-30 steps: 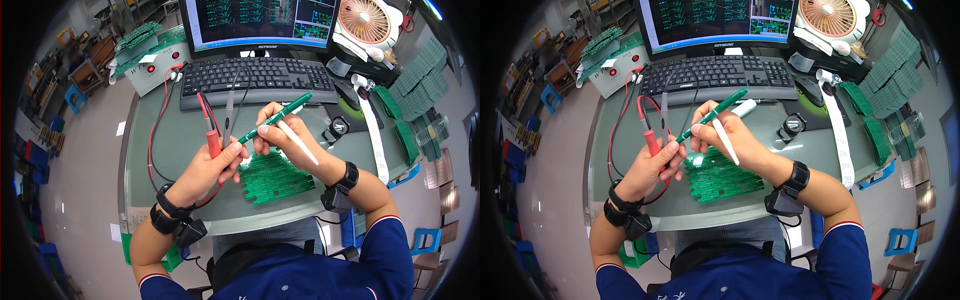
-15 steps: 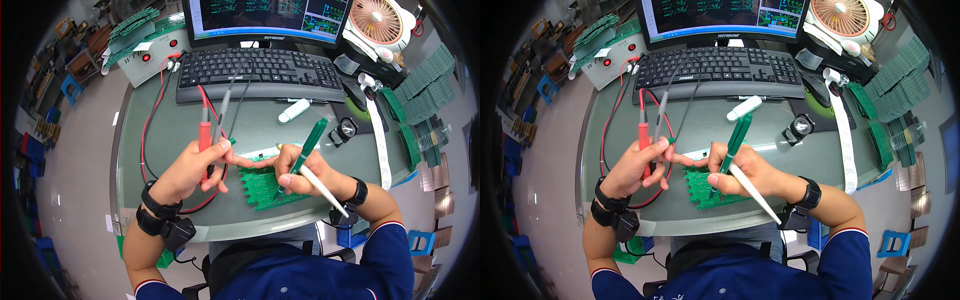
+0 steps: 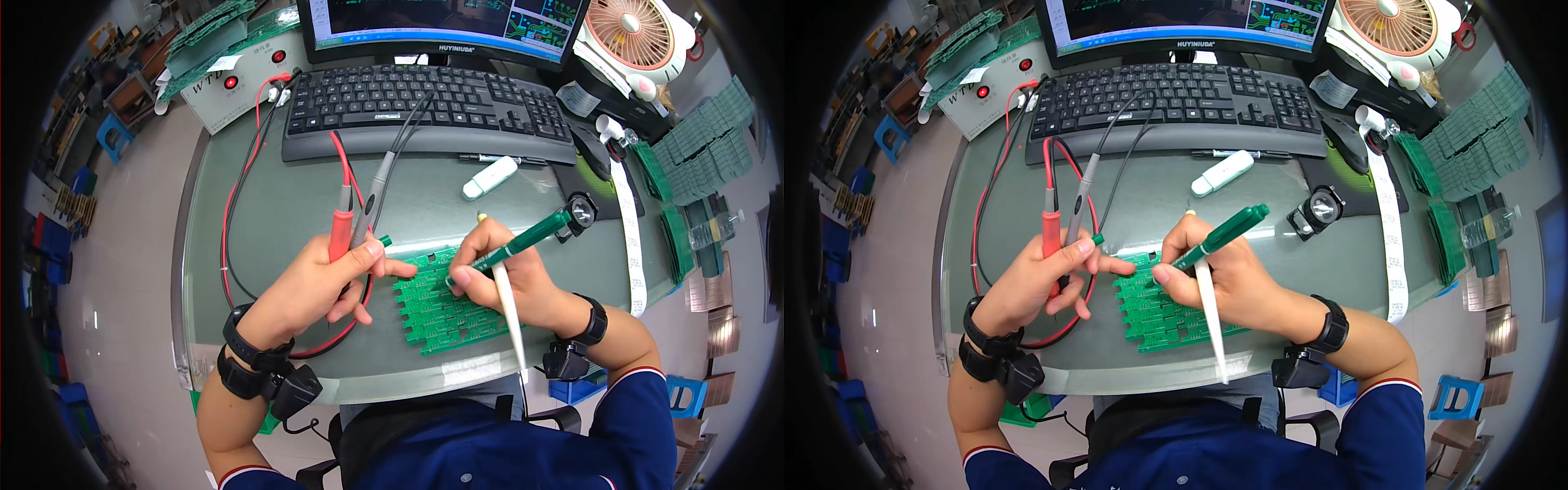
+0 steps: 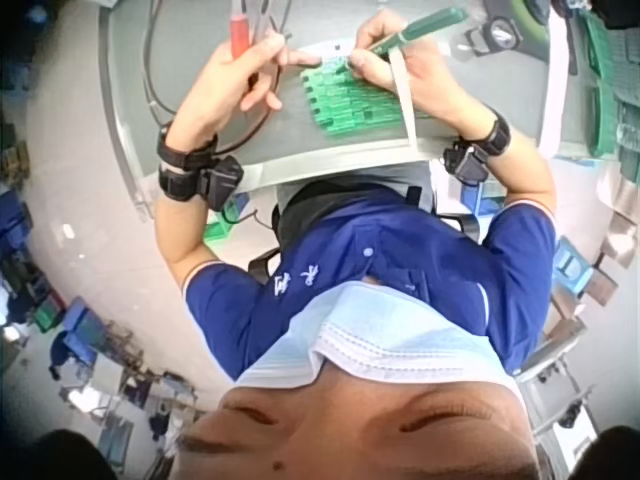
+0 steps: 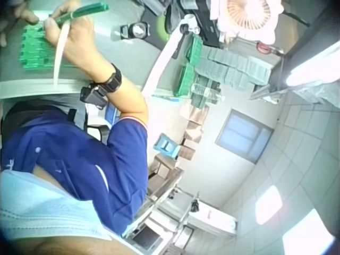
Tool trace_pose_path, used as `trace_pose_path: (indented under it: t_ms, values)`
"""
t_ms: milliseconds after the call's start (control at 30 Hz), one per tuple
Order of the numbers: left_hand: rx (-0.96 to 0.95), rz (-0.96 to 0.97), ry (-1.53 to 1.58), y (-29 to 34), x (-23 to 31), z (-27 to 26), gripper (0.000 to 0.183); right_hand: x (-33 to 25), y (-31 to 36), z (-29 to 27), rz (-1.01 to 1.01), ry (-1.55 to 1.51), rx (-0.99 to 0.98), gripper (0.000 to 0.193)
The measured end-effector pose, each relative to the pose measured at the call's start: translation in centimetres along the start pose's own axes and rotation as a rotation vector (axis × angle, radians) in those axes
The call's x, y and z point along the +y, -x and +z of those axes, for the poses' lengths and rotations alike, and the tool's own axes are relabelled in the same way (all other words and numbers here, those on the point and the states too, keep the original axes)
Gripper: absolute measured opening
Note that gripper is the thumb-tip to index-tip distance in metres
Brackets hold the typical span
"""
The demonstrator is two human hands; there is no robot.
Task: Use multimeter probes and a magnifying glass to inspect and test electrical connections on a green PCB.
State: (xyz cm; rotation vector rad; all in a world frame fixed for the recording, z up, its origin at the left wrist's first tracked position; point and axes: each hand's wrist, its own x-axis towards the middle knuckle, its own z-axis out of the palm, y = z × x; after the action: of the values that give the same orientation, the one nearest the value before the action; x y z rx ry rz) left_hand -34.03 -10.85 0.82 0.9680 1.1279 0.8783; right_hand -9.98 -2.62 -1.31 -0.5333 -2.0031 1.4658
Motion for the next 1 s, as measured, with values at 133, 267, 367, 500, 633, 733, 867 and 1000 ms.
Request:
trace_pose_path:
  t_ms: [133, 267, 367, 500, 633, 733, 867, 1000]
  values:
    - [0.006, 0.006, -0.001, -0.05, -0.17, -0.04, 0.031, -0.57, -0.24, -0.03, -0.013, 0.191, -0.075, 0.014]
    - [0.000, 0.022, 0.003, -0.12, -0.28, -0.04, 0.031, -0.42, -0.26, 0.12, -0.026, 0.249, -0.106, 0.016]
    - [-0.001, 0.032, -0.005, -0.17, -0.28, 0.01, 0.032, 0.04, -0.49, 0.55, -0.096, 0.239, -0.071, 0.016]
    - [0.005, 0.037, -0.018, -0.10, -0.26, 0.02, 0.032, -0.67, -0.45, 0.29, 0.004, 0.272, -0.122, 0.018]
    - [0.002, 0.034, -0.028, -0.12, -0.26, 0.03, 0.032, -0.61, -0.48, 0.29, -0.029, 0.292, -0.127, 0.019]
    - [0.008, 0.028, -0.037, -0.05, -0.15, 0.13, 0.032, -0.62, -0.49, 0.37, -0.023, 0.278, -0.121, 0.019]
    - [0.012, 0.026, -0.034, 0.01, -0.08, 0.14, 0.031, -0.66, -0.47, 0.33, -0.026, 0.284, -0.118, 0.019]
    - [0.013, 0.025, -0.040, 0.02, -0.05, 0.10, 0.031, -0.58, -0.48, 0.25, -0.031, 0.294, -0.119, 0.018]
